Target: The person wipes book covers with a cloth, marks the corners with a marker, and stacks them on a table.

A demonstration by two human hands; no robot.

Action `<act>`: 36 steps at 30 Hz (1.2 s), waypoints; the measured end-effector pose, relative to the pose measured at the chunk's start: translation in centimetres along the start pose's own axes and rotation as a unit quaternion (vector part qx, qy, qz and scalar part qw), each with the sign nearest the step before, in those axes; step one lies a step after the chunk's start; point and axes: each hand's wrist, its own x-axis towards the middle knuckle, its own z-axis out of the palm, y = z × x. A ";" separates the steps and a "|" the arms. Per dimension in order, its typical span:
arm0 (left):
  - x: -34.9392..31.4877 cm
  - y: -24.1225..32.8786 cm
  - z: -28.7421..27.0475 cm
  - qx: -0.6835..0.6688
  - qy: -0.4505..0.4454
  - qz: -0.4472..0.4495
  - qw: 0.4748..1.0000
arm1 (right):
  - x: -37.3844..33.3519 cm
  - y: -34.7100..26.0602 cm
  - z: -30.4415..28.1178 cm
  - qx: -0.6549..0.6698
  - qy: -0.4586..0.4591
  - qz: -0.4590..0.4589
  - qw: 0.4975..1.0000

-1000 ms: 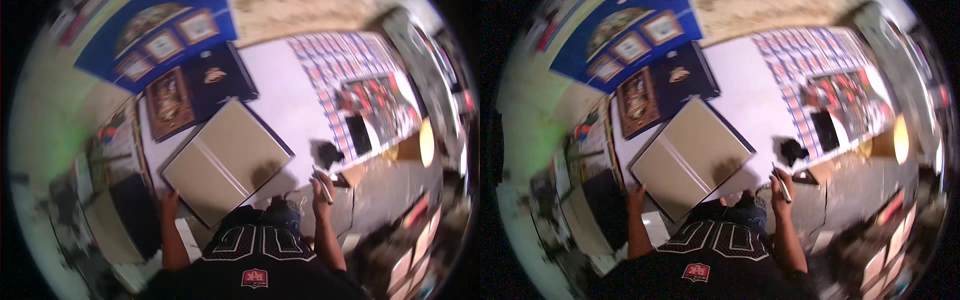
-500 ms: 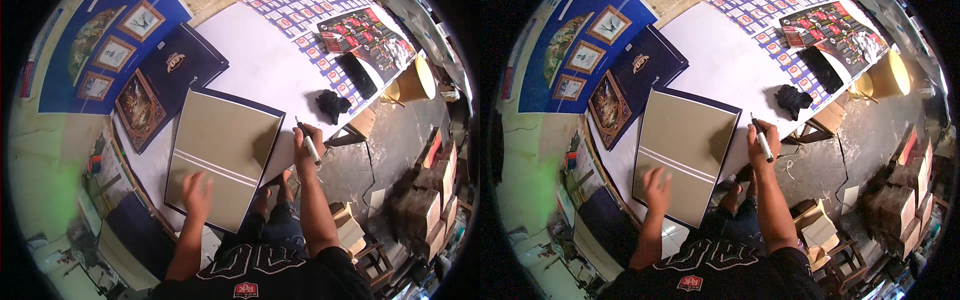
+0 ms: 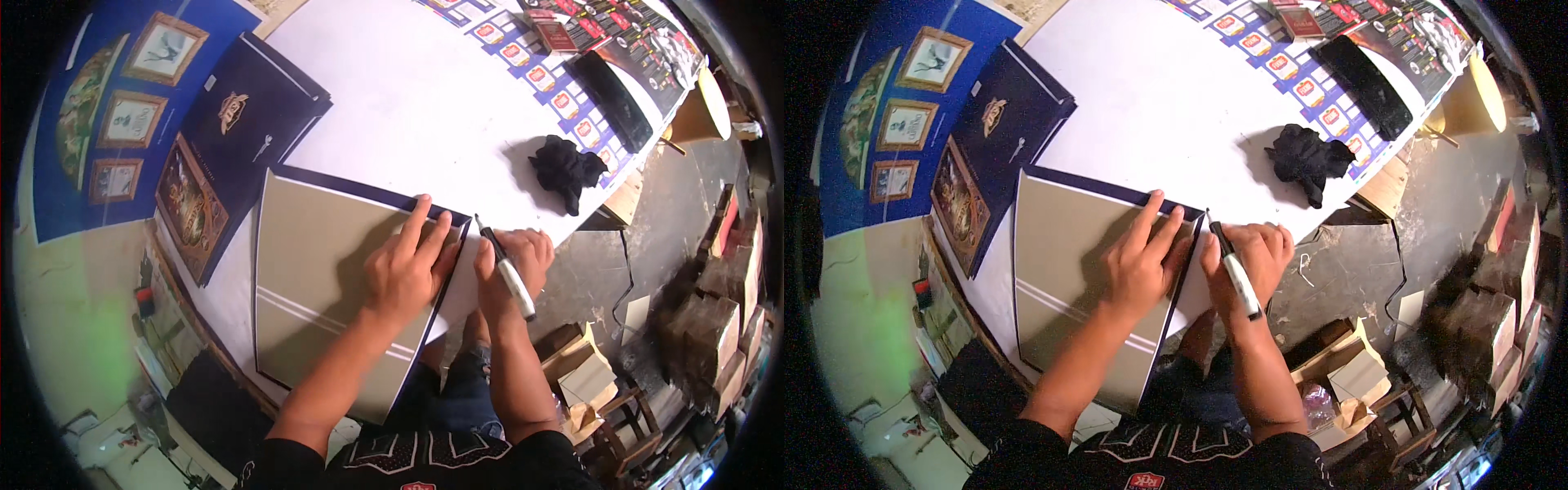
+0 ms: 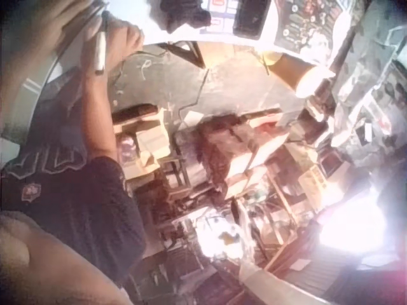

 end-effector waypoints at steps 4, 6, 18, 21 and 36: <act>0.1 0.0 -0.3 0.016 -0.021 -0.024 0.999 | -0.8 0.4 0.6 0.018 -0.004 0.010 1.000; 0.3 -0.1 -0.1 -0.001 -0.021 -0.024 0.999 | -0.8 0.4 0.4 -0.002 -0.026 0.002 1.000; 0.5 -0.4 -0.4 -0.015 -0.028 -0.023 0.999 | -0.4 0.1 0.5 -0.013 -0.058 -0.014 0.998; 0.6 -0.4 -0.3 -0.013 -0.033 -0.017 0.999 | -0.2 0.0 0.2 -0.020 -0.072 -0.014 0.997; 0.6 -0.3 -0.5 0.002 -0.035 -0.016 0.999 | -0.1 0.1 0.1 0.010 -0.080 -0.011 0.997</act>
